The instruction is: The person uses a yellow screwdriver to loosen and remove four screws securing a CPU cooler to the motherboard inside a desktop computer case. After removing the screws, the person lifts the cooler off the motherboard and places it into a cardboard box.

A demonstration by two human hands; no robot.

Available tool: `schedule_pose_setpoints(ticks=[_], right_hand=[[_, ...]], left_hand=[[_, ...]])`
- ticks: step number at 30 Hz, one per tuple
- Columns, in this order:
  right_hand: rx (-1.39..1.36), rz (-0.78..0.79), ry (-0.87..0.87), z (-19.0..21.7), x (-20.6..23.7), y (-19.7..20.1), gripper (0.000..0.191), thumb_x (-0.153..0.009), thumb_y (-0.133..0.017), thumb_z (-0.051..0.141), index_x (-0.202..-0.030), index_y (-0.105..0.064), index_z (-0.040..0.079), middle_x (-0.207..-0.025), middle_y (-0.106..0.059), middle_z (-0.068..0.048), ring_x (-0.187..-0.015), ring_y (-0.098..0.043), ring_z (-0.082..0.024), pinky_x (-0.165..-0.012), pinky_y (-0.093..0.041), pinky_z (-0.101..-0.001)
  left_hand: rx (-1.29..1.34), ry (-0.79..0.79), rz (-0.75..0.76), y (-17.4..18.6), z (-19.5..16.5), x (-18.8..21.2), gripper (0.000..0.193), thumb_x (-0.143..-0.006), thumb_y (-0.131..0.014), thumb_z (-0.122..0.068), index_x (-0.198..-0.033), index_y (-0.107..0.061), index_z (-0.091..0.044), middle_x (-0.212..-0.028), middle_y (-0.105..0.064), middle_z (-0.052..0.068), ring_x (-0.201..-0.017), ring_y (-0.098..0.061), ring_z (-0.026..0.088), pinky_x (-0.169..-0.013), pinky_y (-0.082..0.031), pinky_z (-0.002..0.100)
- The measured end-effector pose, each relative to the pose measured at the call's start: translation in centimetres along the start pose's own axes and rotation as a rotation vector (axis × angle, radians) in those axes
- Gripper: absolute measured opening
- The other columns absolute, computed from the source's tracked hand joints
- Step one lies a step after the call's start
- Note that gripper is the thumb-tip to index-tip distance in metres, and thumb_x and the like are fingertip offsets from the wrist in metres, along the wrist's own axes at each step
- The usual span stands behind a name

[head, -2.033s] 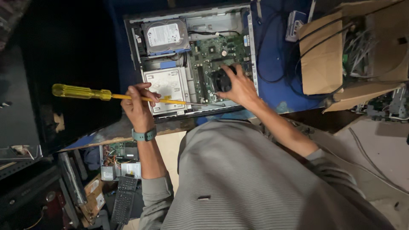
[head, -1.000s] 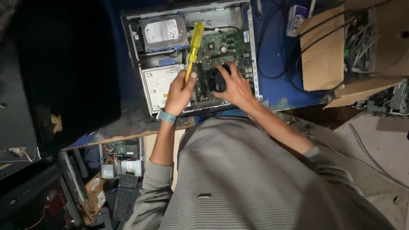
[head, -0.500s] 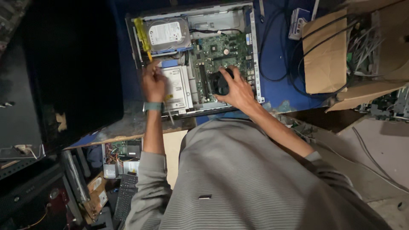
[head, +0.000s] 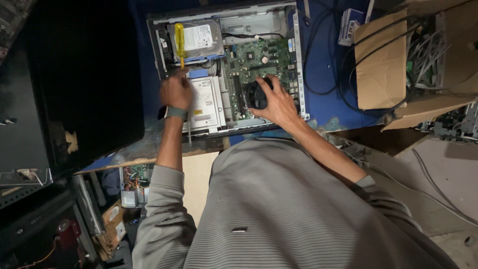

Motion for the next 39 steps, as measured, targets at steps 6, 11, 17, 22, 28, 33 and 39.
schedule_pose_setpoints(ticks=[6,11,17,22,28,33,39], right_hand=[[-0.001,-0.016,0.000,0.3,0.1,0.3,0.106,-0.066,-0.094,0.041,-0.153,-0.039,0.017,-0.150,-0.036,-0.024,-0.113,-0.061,-0.051,-0.087,-0.057,-0.0552],[0.016,0.004,-0.017,0.2,0.1,0.2,0.105,-0.068,-0.093,0.041,-0.154,-0.039,0.018,-0.150,-0.037,-0.023,-0.111,-0.062,-0.051,-0.087,-0.057,-0.0556],[0.017,-0.033,0.036,0.5,-0.1,0.4,0.107,-0.067,-0.094,0.042,-0.154,-0.039,0.016,-0.147,-0.037,-0.025,-0.113,-0.061,-0.052,-0.088,-0.057,-0.0552],[0.025,-0.007,0.013,0.3,-0.1,0.1,0.106,-0.066,-0.094,0.041,-0.153,-0.040,0.014,-0.148,-0.038,-0.024,-0.114,-0.061,-0.052,-0.088,-0.057,-0.0548],[0.033,-0.002,-0.010,0.4,-0.1,0.4,0.106,-0.066,-0.095,0.039,-0.153,-0.040,0.015,-0.147,-0.038,-0.024,-0.111,-0.060,-0.052,-0.087,-0.057,-0.0543],[0.044,-0.045,0.013,1.0,0.2,0.7,0.104,-0.062,-0.093,0.031,-0.152,-0.042,0.015,-0.145,-0.041,-0.024,-0.113,-0.060,-0.051,-0.086,-0.057,-0.0538],[0.062,-0.070,-0.048,0.5,0.8,1.1,0.101,-0.064,-0.093,0.033,-0.151,-0.044,0.015,-0.143,-0.042,-0.022,-0.113,-0.059,-0.050,-0.083,-0.058,-0.0541]], left_hand=[[-0.152,-0.027,0.020,0.6,-1.0,0.5,0.029,-0.092,-0.064,-0.017,-0.117,-0.077,-0.022,-0.095,-0.072,0.027,-0.086,-0.071,0.047,-0.079,-0.057,0.053],[-0.198,-0.032,0.071,0.2,-0.5,0.8,0.033,-0.088,-0.062,-0.013,-0.116,-0.077,-0.022,-0.091,-0.073,0.026,-0.082,-0.071,0.046,-0.075,-0.057,0.055],[-0.192,-0.068,0.028,0.9,-1.3,1.4,0.027,-0.089,-0.065,-0.018,-0.113,-0.078,-0.018,-0.089,-0.074,0.025,-0.080,-0.072,0.045,-0.075,-0.057,0.054],[-0.340,-0.275,-0.220,3.5,-5.0,2.9,0.031,-0.074,-0.076,-0.026,-0.104,-0.078,-0.018,-0.101,-0.077,0.015,-0.087,-0.072,0.040,-0.069,-0.057,0.051],[0.537,-0.035,0.239,-3.1,-7.8,5.9,0.051,-0.091,-0.069,-0.031,-0.137,-0.061,-0.012,-0.117,-0.072,0.012,-0.095,-0.073,0.025,-0.081,-0.060,0.038],[0.567,-0.198,0.446,-9.4,-12.3,6.2,0.092,-0.086,-0.077,-0.052,-0.150,-0.041,0.004,-0.132,-0.065,0.025,-0.124,-0.066,0.034,-0.103,-0.051,0.037],[0.520,-0.103,0.608,-13.8,-11.3,5.8,0.096,-0.080,-0.079,-0.054,-0.150,-0.043,0.001,-0.139,-0.063,0.023,-0.131,-0.060,0.033,-0.109,-0.046,0.038]])
Point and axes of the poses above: each hand's wrist, its own x-axis away from the middle knuckle, its own y-axis out of the back of the hand, z = x × y, the point moved 9 cm from there along -x, towards the middle knuckle
